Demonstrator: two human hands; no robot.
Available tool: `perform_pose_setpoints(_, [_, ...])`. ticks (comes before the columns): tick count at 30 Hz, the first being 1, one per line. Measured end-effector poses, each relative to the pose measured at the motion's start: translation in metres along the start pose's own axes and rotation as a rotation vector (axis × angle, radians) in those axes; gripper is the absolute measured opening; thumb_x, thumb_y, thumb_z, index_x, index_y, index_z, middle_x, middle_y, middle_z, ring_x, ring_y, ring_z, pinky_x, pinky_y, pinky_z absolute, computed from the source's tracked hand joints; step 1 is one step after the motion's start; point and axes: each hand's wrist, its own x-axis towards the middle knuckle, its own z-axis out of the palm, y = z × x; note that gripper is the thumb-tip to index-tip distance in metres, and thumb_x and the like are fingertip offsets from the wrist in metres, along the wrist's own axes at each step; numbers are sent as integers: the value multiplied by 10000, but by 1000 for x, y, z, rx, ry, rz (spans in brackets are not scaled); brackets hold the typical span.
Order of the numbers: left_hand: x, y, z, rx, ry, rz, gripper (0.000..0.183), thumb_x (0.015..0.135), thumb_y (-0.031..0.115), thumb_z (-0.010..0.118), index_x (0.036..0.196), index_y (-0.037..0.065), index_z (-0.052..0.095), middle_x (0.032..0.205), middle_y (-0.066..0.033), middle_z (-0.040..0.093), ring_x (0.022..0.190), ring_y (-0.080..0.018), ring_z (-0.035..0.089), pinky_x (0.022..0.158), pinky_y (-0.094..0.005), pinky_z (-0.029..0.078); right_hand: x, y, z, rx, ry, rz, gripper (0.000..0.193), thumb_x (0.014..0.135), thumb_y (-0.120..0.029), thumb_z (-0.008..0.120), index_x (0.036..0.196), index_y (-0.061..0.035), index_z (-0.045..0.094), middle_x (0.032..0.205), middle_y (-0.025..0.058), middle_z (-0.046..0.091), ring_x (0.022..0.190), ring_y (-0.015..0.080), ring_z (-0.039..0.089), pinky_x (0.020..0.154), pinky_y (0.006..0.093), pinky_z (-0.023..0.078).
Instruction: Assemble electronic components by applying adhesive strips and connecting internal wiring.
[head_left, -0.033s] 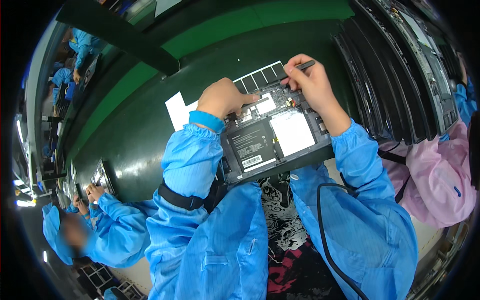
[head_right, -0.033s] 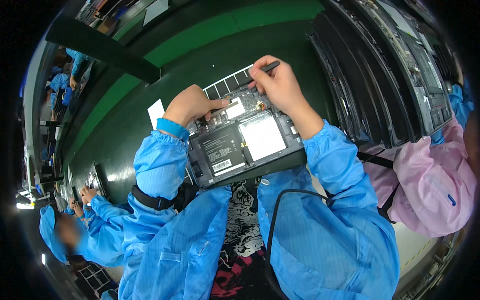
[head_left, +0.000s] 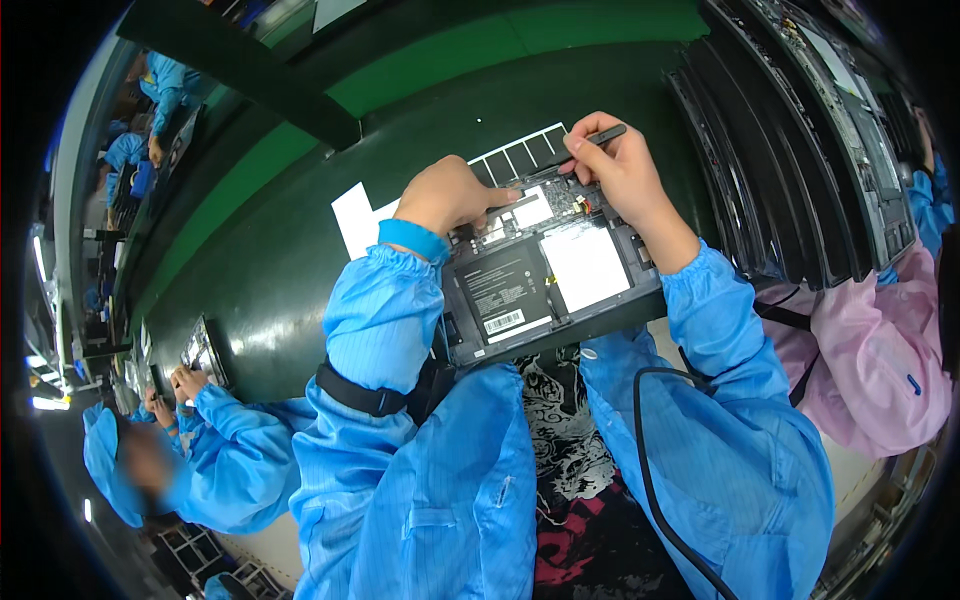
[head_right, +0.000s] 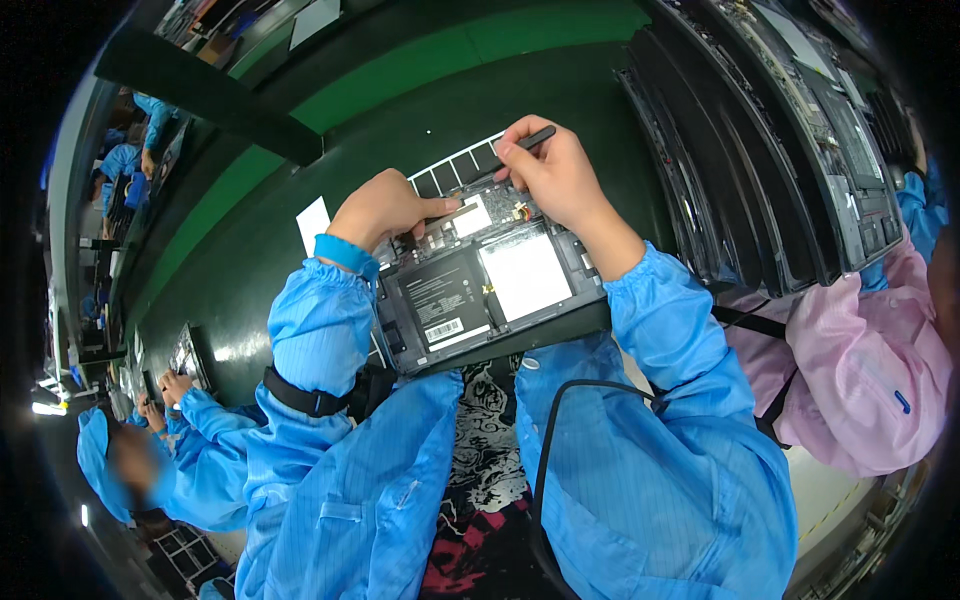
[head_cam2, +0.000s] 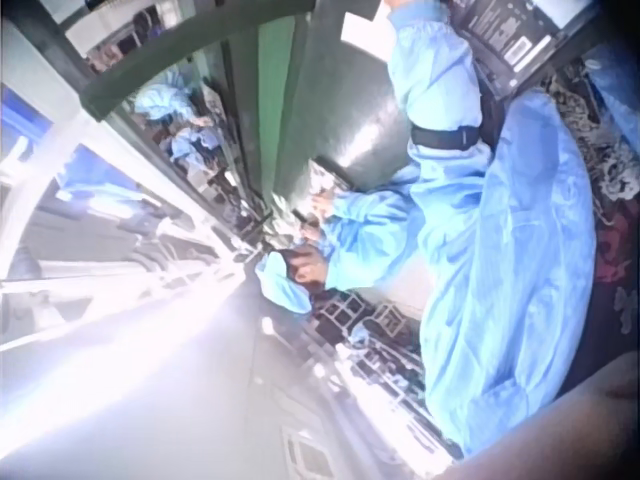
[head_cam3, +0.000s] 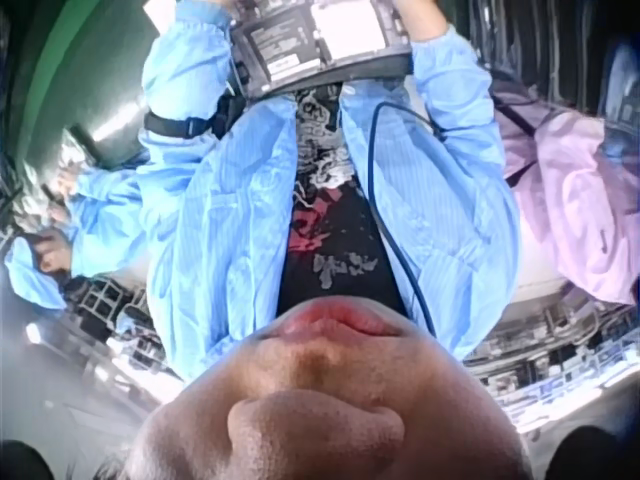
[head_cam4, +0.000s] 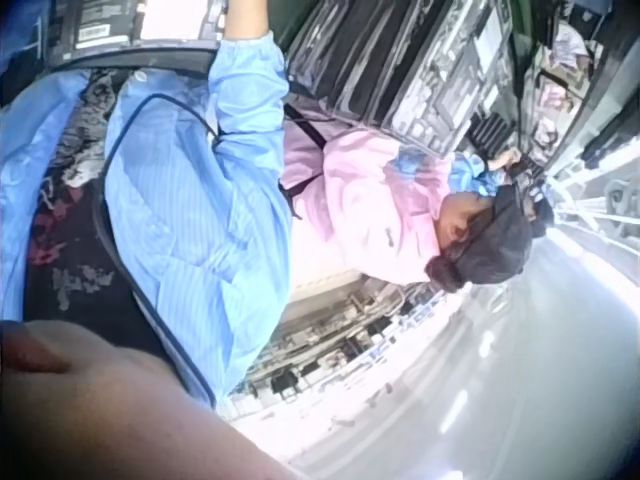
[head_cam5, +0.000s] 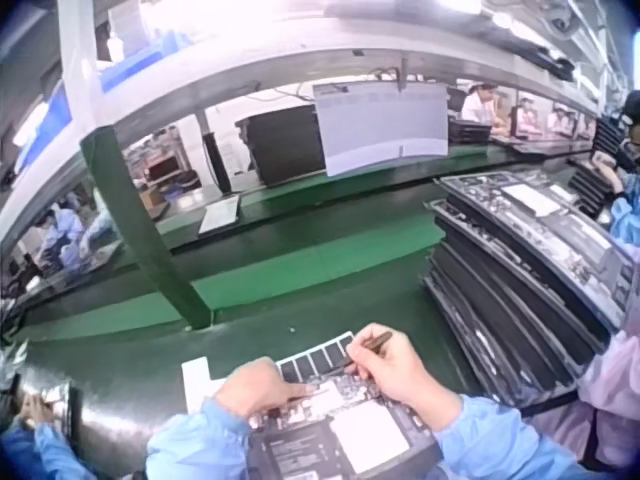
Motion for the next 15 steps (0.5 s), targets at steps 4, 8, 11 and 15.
perform_pose_setpoints(4, [-13, 13, -4, 15, -15, -43, 567, 678, 617, 750, 607, 56, 715, 582, -61, 667, 600, -232, 662, 617, -357, 526, 1, 1, 0, 5, 0, -8, 107, 927, -93, 583, 857, -13, 568, 603, -2, 518, 548, 72, 517, 666, 271, 538])
perform_pose_setpoints(8, [-13, 8, -10, 121, -52, -54, 598, 691, 651, 726, 606, 59, 711, 593, -67, 670, 684, -244, 684, 684, -365, 540, 5, 8, 5, 23, -38, -13, 113, 930, -104, 583, 887, 0, 596, 611, 5, 524, 548, 69, 504, 689, 282, 544])
perform_pose_setpoints(11, [-36, 13, -5, 102, 134, -16, 622, 734, 641, 693, 648, 25, 707, 626, -98, 679, 710, -286, 685, 684, -390, 535, 4, 13, -2, 93, -29, -9, 200, 938, -167, 599, 961, 29, 630, 684, 54, 597, 578, 86, 545, 611, 234, 492])
perform_pose_setpoints(15, [-109, -75, -4, -393, 587, 212, 333, 847, 339, 680, 818, 7, 686, 568, -173, 593, 585, -288, 641, 560, -382, 474, -7, -9, -8, 140, 43, 22, 248, 967, -191, 564, 971, 48, 629, 828, 172, 680, 616, 111, 597, 544, 207, 450])
